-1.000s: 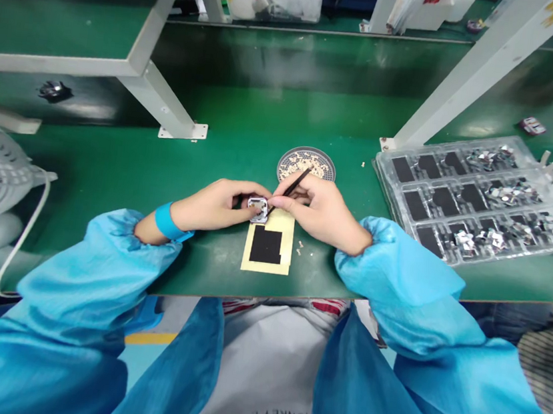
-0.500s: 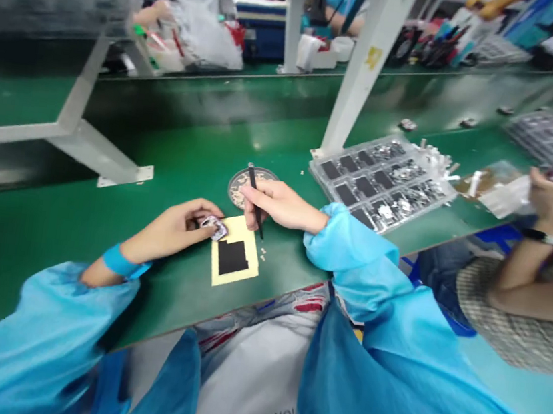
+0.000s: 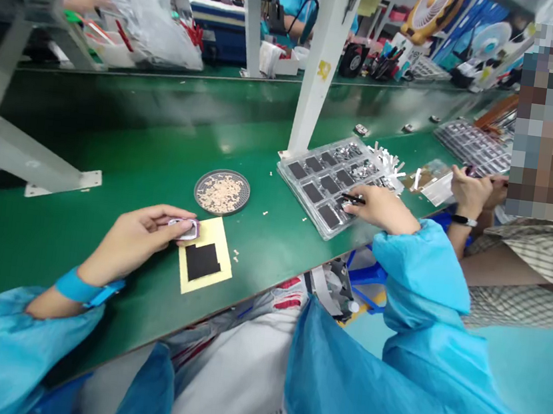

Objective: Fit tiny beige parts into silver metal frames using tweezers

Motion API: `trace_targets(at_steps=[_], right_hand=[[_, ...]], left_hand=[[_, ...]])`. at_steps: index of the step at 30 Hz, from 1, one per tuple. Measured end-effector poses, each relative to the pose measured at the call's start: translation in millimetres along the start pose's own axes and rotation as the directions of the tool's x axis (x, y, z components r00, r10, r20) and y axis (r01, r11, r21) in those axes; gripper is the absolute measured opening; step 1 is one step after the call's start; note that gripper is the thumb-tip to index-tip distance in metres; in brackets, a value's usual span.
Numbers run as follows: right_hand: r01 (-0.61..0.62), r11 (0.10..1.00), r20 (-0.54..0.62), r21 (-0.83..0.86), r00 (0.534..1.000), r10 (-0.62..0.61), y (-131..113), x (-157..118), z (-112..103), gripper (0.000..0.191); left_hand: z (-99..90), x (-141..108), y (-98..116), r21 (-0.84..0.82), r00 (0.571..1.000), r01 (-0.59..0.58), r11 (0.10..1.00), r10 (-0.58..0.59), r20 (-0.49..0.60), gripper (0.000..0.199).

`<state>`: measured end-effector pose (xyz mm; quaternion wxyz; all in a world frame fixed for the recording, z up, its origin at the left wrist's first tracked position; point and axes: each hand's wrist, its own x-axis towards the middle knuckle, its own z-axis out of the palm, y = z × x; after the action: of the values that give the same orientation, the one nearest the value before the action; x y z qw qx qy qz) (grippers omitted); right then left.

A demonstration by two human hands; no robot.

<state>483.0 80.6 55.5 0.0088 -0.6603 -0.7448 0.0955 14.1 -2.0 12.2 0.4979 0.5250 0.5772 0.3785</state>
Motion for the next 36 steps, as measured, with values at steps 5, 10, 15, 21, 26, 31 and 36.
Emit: trace_targets(at_steps=[5,10,15,21,26,31,36], right_hand=[[-0.018,1.000,-0.094,-0.005,0.995,0.017,-3.8,-5.4,-3.9,0.030],[0.171,0.959,-0.172,0.225,0.976,-0.134,-48.3,14.2,-23.8,0.028],[0.415,0.717,-0.138,0.560,0.900,-0.413,-146.4,39.3,-22.7,0.022],[0.503,0.597,0.059,0.625,0.732,-0.679,-219.8,57.2,-5.2,0.009],[0.511,0.619,0.065,0.596,0.738,-0.672,-214.0,59.2,20.2,0.008],[0.403,0.398,-0.143,0.824,0.828,-0.542,-231.3,47.0,48.1,0.027],[0.285,0.280,-0.108,0.917,0.851,-0.514,-251.1,38.8,73.8,0.037]], left_hand=[[4.4,-0.9,-2.8,-0.072,1.000,0.023,0.997,-0.023,0.000,0.040],[5.3,-1.4,-3.5,-0.150,0.999,0.036,0.988,-0.035,0.005,0.041],[5.0,-3.4,0.6,-0.199,0.998,0.055,0.978,-0.054,0.012,0.044],[-1.8,1.0,0.2,-0.207,0.997,0.053,0.977,-0.065,-0.049,0.044],[-3.0,2.6,-3.0,-0.212,0.995,0.057,0.976,-0.073,-0.069,0.043],[0.4,1.2,-5.6,-0.288,0.987,0.072,0.955,-0.109,-0.117,0.049],[-3.0,2.8,-11.7,-0.309,0.983,-0.054,0.949,-0.003,-0.181,0.047]])
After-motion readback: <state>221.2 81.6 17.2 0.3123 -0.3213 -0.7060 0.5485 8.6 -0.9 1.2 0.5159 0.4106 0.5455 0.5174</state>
